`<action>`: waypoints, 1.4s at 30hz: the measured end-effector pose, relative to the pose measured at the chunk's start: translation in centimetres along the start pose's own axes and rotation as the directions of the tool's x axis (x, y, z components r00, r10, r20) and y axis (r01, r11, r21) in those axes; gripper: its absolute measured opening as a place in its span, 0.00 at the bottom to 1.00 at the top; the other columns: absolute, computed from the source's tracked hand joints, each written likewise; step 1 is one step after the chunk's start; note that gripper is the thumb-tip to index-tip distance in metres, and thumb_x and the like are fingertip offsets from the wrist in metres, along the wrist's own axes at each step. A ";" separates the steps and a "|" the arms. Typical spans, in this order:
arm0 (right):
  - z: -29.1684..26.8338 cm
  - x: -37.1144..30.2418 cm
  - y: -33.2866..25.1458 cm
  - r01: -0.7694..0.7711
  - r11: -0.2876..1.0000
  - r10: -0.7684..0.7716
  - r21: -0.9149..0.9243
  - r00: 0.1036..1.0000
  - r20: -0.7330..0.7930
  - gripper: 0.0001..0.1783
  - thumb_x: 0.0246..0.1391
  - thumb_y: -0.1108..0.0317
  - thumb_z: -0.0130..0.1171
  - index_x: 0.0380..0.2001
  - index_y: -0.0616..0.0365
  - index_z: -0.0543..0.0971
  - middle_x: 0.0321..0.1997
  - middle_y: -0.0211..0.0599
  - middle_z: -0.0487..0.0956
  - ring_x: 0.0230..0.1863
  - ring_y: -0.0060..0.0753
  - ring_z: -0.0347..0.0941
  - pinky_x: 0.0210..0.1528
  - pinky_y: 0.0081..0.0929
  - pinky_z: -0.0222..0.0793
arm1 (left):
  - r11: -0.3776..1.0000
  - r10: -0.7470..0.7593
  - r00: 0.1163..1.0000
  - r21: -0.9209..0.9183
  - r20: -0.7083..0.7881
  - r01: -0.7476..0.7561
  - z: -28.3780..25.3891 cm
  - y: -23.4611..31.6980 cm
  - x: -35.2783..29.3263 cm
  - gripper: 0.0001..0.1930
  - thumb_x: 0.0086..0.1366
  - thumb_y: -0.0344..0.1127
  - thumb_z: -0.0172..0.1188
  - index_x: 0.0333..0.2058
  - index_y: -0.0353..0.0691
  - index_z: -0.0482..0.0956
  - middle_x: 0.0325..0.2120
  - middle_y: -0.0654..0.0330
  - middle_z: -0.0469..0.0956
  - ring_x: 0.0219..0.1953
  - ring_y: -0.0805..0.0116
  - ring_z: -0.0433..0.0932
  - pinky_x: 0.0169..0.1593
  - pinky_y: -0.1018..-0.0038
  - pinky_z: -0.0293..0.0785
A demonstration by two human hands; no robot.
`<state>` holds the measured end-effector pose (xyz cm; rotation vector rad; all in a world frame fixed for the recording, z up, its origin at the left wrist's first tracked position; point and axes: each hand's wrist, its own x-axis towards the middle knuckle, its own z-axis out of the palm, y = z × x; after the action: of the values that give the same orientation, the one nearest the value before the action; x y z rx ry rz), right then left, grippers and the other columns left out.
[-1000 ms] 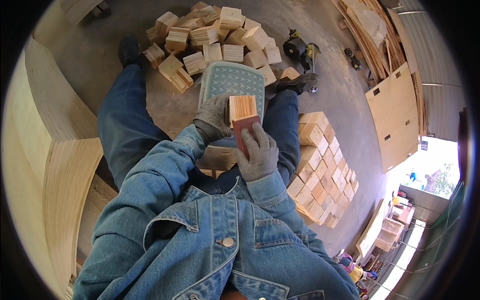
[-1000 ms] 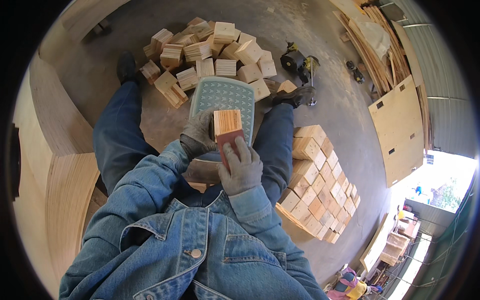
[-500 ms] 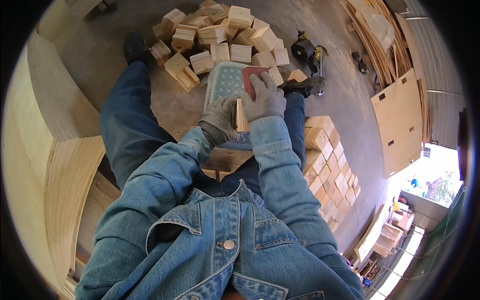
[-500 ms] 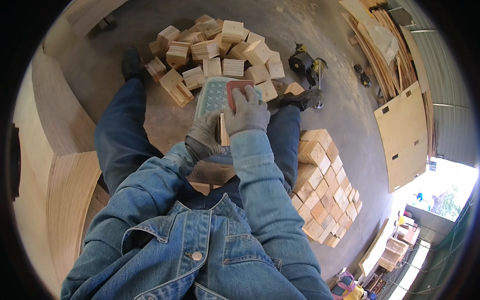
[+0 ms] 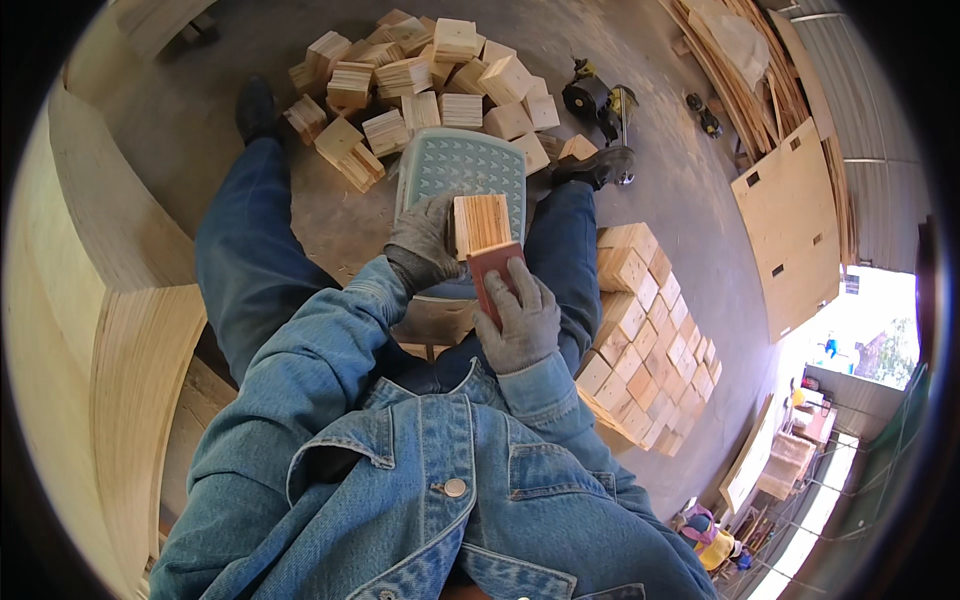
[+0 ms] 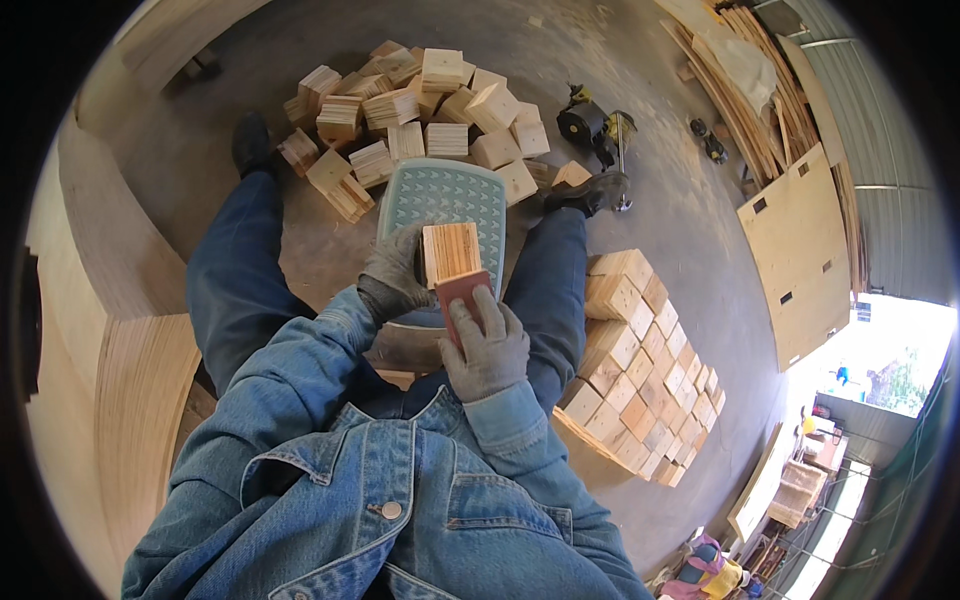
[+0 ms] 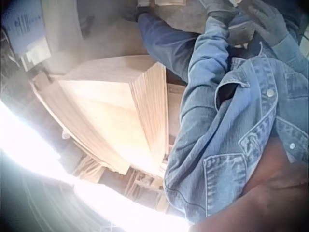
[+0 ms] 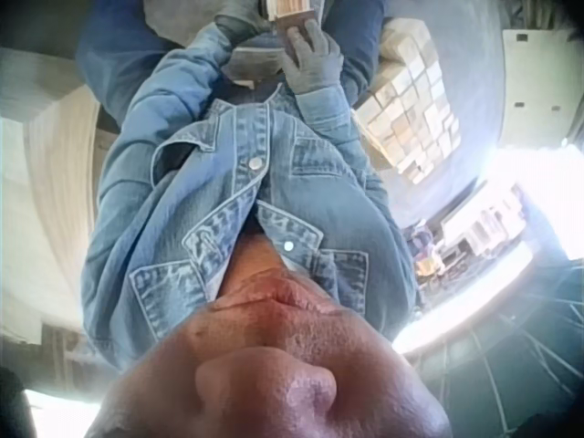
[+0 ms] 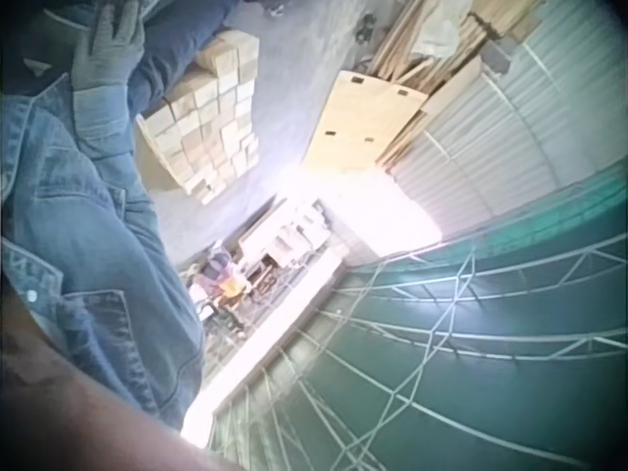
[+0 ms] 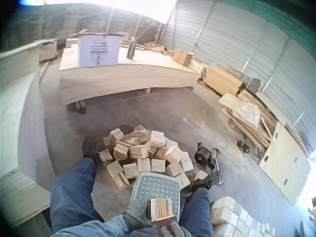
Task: The person sits and sands small wooden blocks one at a time using a sanding block. They hold each block in the left hand and rub the surfaces with the sanding block in the right hand, then place the finished pieces into a nearby stack.
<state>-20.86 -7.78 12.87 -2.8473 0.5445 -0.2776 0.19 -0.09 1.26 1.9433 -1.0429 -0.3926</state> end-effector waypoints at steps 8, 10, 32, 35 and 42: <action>0.6 3.7 1.2 0.020 1.000 -0.020 0.001 0.999 -0.032 0.34 0.47 0.59 0.73 0.61 0.43 0.82 0.72 0.40 0.72 0.66 0.59 0.71 0.63 0.57 0.70 | 0.999 0.040 0.997 -0.014 -0.064 -0.041 0.0 -0.3 -0.4 0.54 0.42 0.55 0.85 0.65 0.44 0.68 0.56 0.46 0.76 0.59 0.42 0.76 0.64 0.53 0.75; 1.7 6.7 2.0 -0.007 1.000 0.006 -0.020 0.996 -0.085 0.33 0.48 0.58 0.72 0.62 0.40 0.82 0.72 0.39 0.72 0.65 0.60 0.71 0.65 0.56 0.70 | 0.999 0.028 0.998 -0.013 -0.058 -0.029 -0.1 0.0 -0.6 0.55 0.40 0.55 0.85 0.66 0.44 0.68 0.57 0.46 0.75 0.60 0.43 0.76 0.65 0.53 0.74; 0.2 1.3 0.6 -0.013 1.000 0.013 -0.004 1.000 -0.023 0.34 0.49 0.56 0.73 0.62 0.46 0.82 0.73 0.44 0.70 0.66 0.62 0.71 0.65 0.57 0.70 | 0.998 0.046 0.999 0.046 -0.009 -0.045 -0.5 0.0 -0.3 0.54 0.42 0.53 0.85 0.66 0.43 0.68 0.57 0.46 0.76 0.60 0.43 0.75 0.66 0.54 0.74; 0.3 0.3 -0.3 -0.021 0.998 0.021 -0.064 1.000 -0.008 0.35 0.48 0.58 0.73 0.62 0.46 0.82 0.73 0.44 0.70 0.65 0.62 0.71 0.65 0.58 0.70 | 0.997 0.032 0.999 0.071 -0.010 -0.031 -0.5 0.2 -0.5 0.52 0.44 0.55 0.84 0.65 0.43 0.68 0.56 0.46 0.76 0.59 0.43 0.76 0.65 0.53 0.74; 1.8 7.2 0.1 -0.023 0.999 0.021 -0.042 0.999 -0.039 0.32 0.50 0.56 0.70 0.62 0.42 0.83 0.73 0.41 0.71 0.65 0.62 0.71 0.64 0.59 0.70 | 1.000 0.017 1.000 -0.026 -0.007 -0.017 -0.1 -0.6 -0.7 0.57 0.41 0.59 0.83 0.68 0.45 0.67 0.62 0.47 0.73 0.65 0.43 0.72 0.70 0.53 0.69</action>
<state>-13.88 -10.33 12.11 -2.8799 0.5958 -0.3211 0.12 0.69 0.77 1.9104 -1.0448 -0.3882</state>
